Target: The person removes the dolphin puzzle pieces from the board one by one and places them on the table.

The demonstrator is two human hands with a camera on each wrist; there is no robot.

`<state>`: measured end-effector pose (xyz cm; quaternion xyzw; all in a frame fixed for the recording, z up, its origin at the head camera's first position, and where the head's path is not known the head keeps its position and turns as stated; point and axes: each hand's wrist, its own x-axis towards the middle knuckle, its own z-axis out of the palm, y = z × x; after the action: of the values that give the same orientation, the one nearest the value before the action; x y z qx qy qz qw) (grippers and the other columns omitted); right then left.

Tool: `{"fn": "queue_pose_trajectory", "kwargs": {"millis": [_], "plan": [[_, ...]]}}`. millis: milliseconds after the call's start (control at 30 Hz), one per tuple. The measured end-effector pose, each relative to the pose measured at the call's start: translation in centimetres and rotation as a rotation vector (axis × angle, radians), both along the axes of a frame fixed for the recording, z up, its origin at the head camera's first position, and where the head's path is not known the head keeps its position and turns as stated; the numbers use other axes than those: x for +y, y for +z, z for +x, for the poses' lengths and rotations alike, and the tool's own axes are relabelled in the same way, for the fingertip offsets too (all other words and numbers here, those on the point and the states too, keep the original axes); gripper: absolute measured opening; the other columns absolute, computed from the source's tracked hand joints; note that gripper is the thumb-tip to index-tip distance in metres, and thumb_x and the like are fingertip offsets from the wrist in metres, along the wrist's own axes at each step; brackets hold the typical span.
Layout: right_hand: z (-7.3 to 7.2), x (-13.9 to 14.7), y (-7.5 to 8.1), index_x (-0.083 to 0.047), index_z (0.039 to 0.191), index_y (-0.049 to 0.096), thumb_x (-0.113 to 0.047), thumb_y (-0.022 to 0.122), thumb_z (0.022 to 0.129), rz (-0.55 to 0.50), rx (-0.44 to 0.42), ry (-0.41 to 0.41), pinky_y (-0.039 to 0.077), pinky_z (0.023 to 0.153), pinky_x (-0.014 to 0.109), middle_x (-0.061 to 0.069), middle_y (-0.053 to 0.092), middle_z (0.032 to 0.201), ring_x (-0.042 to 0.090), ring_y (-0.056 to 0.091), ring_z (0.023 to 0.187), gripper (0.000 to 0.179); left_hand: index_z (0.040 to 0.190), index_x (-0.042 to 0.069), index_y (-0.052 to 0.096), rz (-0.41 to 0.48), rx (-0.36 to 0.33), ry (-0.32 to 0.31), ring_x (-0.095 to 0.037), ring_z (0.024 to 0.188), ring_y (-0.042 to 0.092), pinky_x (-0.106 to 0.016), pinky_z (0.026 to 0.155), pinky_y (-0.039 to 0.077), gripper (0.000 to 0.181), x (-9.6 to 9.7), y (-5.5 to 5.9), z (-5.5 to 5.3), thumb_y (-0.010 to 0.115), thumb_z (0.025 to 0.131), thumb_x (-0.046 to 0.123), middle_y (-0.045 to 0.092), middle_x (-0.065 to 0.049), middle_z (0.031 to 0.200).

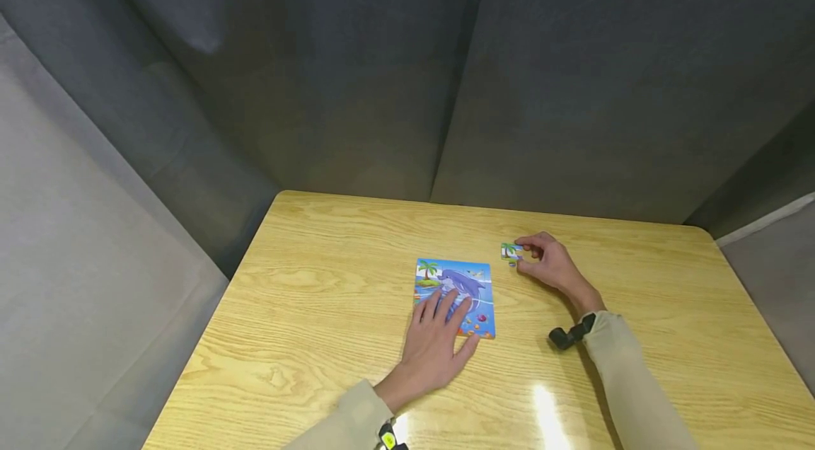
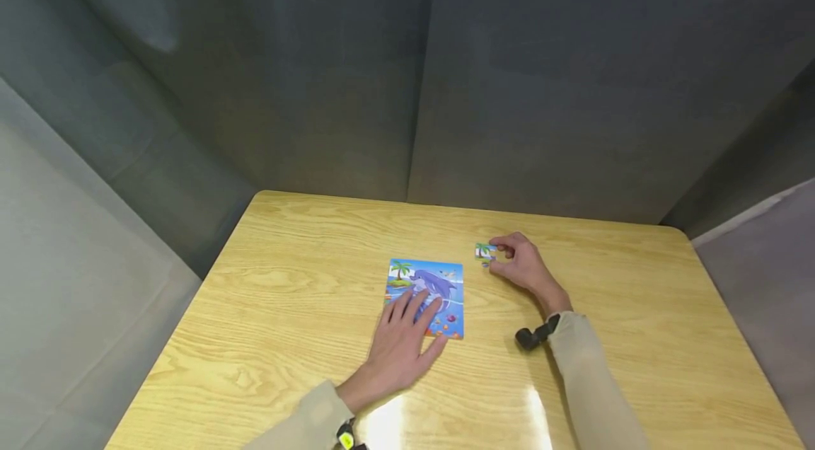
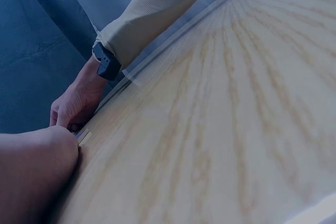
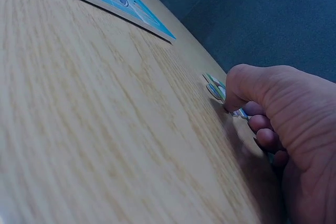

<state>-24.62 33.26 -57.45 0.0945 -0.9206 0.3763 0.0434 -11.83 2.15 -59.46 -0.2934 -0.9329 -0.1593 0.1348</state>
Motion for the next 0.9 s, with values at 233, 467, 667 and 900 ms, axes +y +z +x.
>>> {"fn": "queue_pose_trajectory", "kwargs": {"millis": [233, 467, 667, 900], "plan": [[0.1, 0.1, 0.0, 0.002, 0.123, 0.072, -0.004, 0.077, 0.081, -0.006, -0.001, -0.005, 0.038, 0.069, 0.027, 0.015, 0.055, 0.097, 0.023, 0.047, 0.084, 0.043, 0.16, 0.023, 0.043, 0.001, -0.042, -0.009, -0.034, 0.151, 0.033, -0.052, 0.117, 0.031, 0.062, 0.0, 0.1, 0.0, 0.043, 0.107, 0.056, 0.041, -0.006, 0.162], [0.4, -0.1, 0.4, 0.002, 0.121, 0.071, -0.004, 0.076, 0.082, -0.071, -0.001, -0.028, 0.038, 0.069, 0.023, 0.016, 0.06, 0.103, 0.026, 0.05, 0.086, 0.04, 0.16, 0.025, 0.042, -0.008, -0.031, -0.004, -0.034, 0.152, 0.033, -0.052, 0.117, 0.032, 0.062, 0.0, 0.0, -0.1, 0.042, 0.107, 0.057, 0.041, -0.005, 0.162], [1.2, -1.1, 0.6, 0.004, 0.121, 0.071, -0.001, 0.077, 0.085, -0.127, 0.071, -0.005, 0.04, 0.067, 0.018, 0.02, 0.062, 0.102, 0.033, 0.054, 0.084, 0.037, 0.161, 0.026, 0.041, -0.027, -0.034, 0.008, -0.034, 0.152, 0.032, -0.052, 0.118, 0.031, 0.062, -0.2, 0.2, 0.1, 0.041, 0.107, 0.057, 0.041, -0.005, 0.162], [2.4, -3.0, 1.0, 0.004, 0.121, 0.07, -0.001, 0.076, 0.087, -0.144, 0.126, 0.008, 0.041, 0.068, 0.019, 0.018, 0.062, 0.1, 0.032, 0.053, 0.082, 0.035, 0.161, 0.025, 0.041, -0.027, -0.041, 0.007, -0.033, 0.153, 0.032, -0.052, 0.118, 0.031, 0.063, -0.4, 0.3, 0.2, 0.041, 0.107, 0.057, 0.041, -0.005, 0.162]]}}
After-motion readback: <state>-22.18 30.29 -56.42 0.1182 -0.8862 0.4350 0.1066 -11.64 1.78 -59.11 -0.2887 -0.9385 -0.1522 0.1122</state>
